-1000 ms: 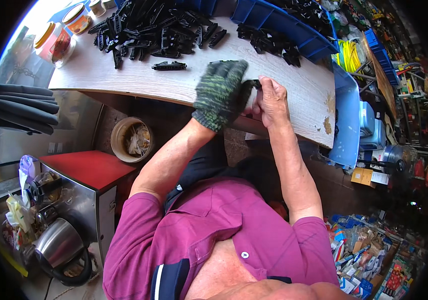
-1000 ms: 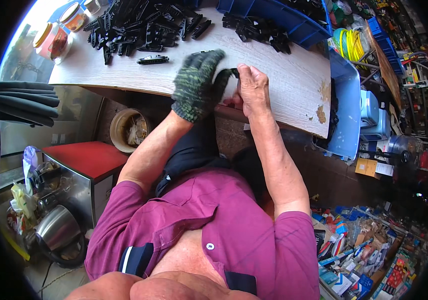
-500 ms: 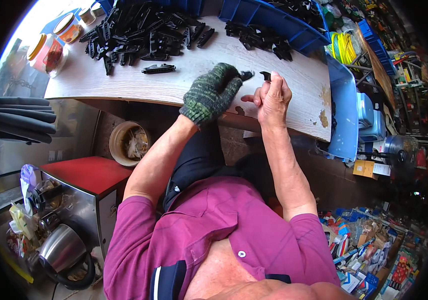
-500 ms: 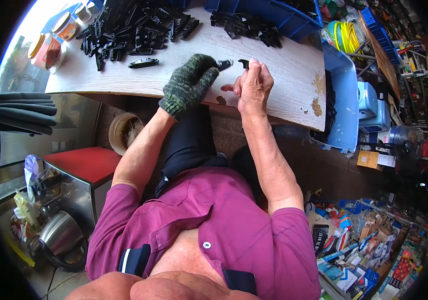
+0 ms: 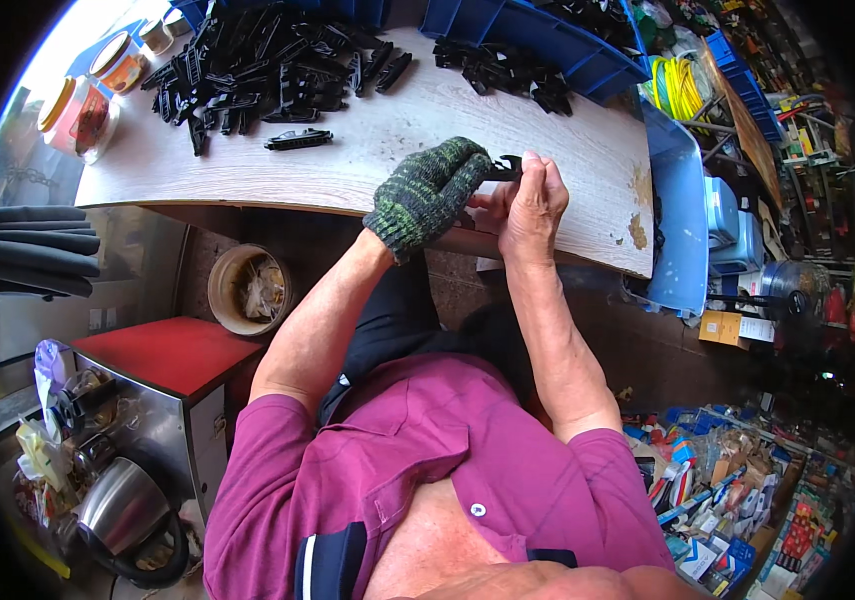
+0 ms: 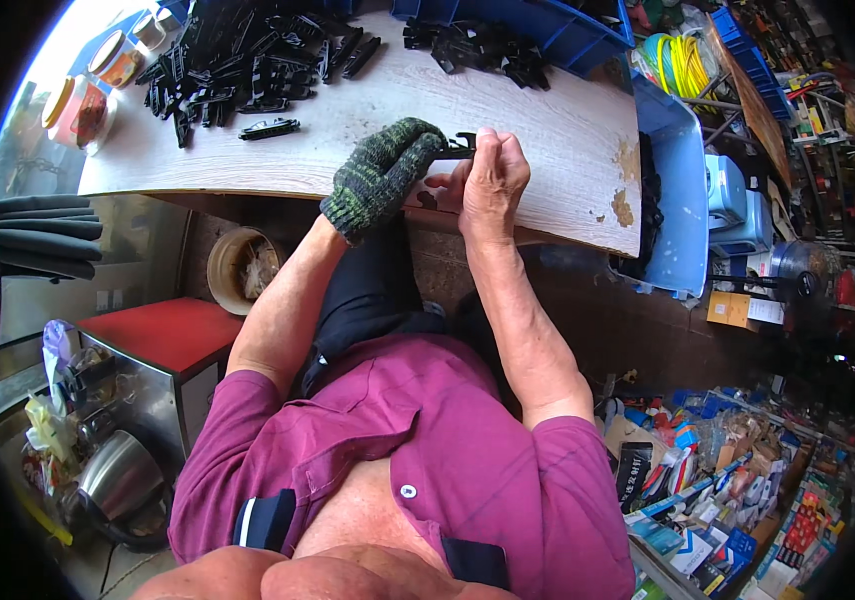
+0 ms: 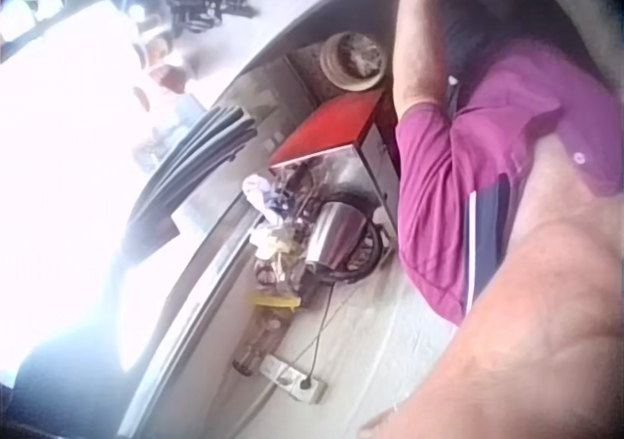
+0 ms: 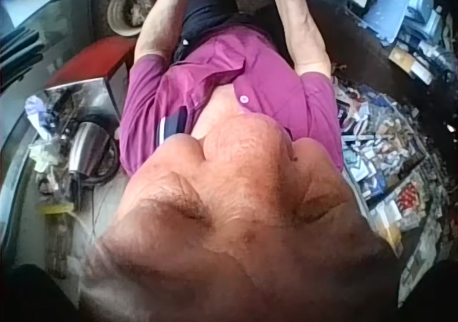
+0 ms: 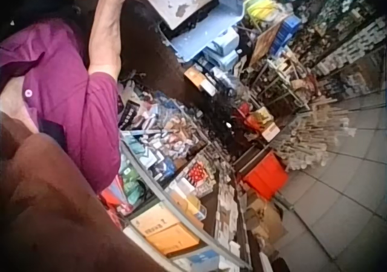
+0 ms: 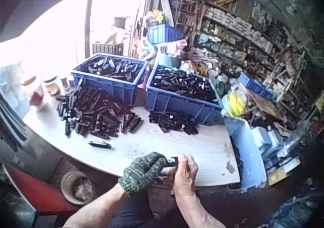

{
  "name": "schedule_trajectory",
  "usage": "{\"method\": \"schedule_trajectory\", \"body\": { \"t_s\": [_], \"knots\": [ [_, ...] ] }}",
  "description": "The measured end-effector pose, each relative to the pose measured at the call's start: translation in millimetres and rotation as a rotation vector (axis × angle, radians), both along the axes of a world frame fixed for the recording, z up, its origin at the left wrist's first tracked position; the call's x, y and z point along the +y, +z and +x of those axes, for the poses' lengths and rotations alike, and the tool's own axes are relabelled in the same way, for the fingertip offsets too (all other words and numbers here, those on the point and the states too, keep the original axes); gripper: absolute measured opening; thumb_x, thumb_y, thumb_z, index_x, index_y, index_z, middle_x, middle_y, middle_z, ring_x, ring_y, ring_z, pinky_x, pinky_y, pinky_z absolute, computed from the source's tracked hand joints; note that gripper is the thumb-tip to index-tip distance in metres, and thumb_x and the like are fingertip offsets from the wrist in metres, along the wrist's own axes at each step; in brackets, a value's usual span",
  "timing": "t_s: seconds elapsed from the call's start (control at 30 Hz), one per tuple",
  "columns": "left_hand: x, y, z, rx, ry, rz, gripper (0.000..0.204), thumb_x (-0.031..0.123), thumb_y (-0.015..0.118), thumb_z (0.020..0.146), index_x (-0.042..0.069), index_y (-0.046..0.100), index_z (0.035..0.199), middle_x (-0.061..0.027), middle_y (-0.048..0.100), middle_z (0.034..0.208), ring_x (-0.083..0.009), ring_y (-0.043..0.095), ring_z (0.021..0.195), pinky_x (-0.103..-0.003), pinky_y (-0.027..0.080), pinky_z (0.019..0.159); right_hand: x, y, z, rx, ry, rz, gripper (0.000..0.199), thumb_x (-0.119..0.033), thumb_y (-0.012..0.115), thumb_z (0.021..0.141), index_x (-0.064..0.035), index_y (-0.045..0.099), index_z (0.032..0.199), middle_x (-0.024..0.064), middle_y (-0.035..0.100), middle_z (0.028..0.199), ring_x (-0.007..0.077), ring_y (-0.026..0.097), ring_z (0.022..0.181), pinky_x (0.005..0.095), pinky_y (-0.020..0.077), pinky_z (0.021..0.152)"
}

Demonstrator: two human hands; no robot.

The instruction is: The person sorts and inspects small black plastic components by hand at a workbench.

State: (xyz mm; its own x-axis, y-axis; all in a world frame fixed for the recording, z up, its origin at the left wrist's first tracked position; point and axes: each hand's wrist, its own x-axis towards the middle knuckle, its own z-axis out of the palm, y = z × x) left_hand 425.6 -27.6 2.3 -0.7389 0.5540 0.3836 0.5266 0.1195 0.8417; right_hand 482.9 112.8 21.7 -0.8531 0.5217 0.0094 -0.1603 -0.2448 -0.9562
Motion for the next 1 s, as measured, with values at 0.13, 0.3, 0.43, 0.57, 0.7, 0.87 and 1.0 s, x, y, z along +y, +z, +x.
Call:
{"method": "schedule_trajectory", "body": {
  "t_s": [0.13,0.3,0.43,0.57,0.7,0.87,1.0],
  "knots": [
    [6,34,12,-0.497,0.033,0.013,0.025,0.021,0.053,0.099,0.005,0.064,0.116,-0.0165,0.064,0.118,-0.0368,0.065,0.098,-0.045,0.053,0.083,2,-3,-1,0.004,-0.020,0.017,0.027,-0.026,0.054,0.099,-0.0068,0.046,0.083,0.0023,0.044,0.049,0.0110,0.043,0.035,0.0327,0.0530,0.039],
    [24,3,16,-0.258,0.210,0.131,0.027,0.022,0.053,0.100,0.005,0.061,0.119,-0.0162,0.066,0.104,-0.0307,0.065,0.089,-0.042,0.052,0.080,-6,4,2,-0.040,-0.114,0.137,0.029,-0.025,0.055,0.099,-0.0096,0.046,0.077,-0.0007,0.041,0.054,0.0105,0.042,0.040,0.0298,0.0457,0.039],
    [44,9,24,-0.186,0.303,0.199,0.027,0.021,0.052,0.101,0.004,0.060,0.120,-0.0169,0.067,0.101,-0.0273,0.066,0.087,-0.040,0.052,0.079,21,-29,-4,0.044,-0.141,0.485,0.028,-0.019,0.055,0.097,-0.0123,0.046,0.071,-0.0063,0.040,0.062,0.0043,0.037,0.056,0.0238,0.0346,0.050],
    [46,8,26,-0.219,0.317,0.183,0.025,0.019,0.052,0.101,0.003,0.060,0.119,-0.0197,0.066,0.104,-0.0350,0.066,0.093,-0.042,0.051,0.080,9,-14,-2,0.017,-0.148,0.363,0.029,-0.014,0.056,0.096,-0.0089,0.046,0.069,-0.0041,0.041,0.060,0.0049,0.038,0.054,0.0259,0.0349,0.048],
    [40,8,21,-0.057,0.242,0.065,0.026,0.023,0.055,0.099,0.006,0.061,0.117,-0.0183,0.066,0.106,-0.0376,0.065,0.096,-0.047,0.051,0.082,22,-22,-3,0.062,-0.089,0.240,0.028,-0.016,0.056,0.096,-0.0100,0.046,0.071,-0.0030,0.041,0.060,0.0072,0.042,0.049,0.0269,0.0416,0.048],
    [5,28,-38,0.609,0.667,-0.319,0.036,0.034,0.066,0.089,0.008,0.066,0.114,-0.0167,0.065,0.107,-0.0370,0.059,0.103,-0.049,0.050,0.085,40,15,-8,-0.172,-0.219,-0.037,0.024,-0.028,0.050,0.094,-0.0083,0.045,0.081,0.0029,0.035,0.051,0.0180,0.041,0.040,0.0594,0.0591,0.054],
    [-6,27,-92,0.542,0.682,-0.810,0.029,0.022,0.060,0.087,0.010,0.066,0.113,-0.0165,0.064,0.112,-0.0368,0.060,0.104,-0.050,0.052,0.080,122,38,-20,-0.114,-0.514,-0.115,0.027,-0.027,0.055,0.093,-0.0061,0.044,0.079,0.0070,0.040,0.052,0.0206,0.046,0.039,0.0472,0.0595,0.046]
  ]
}}
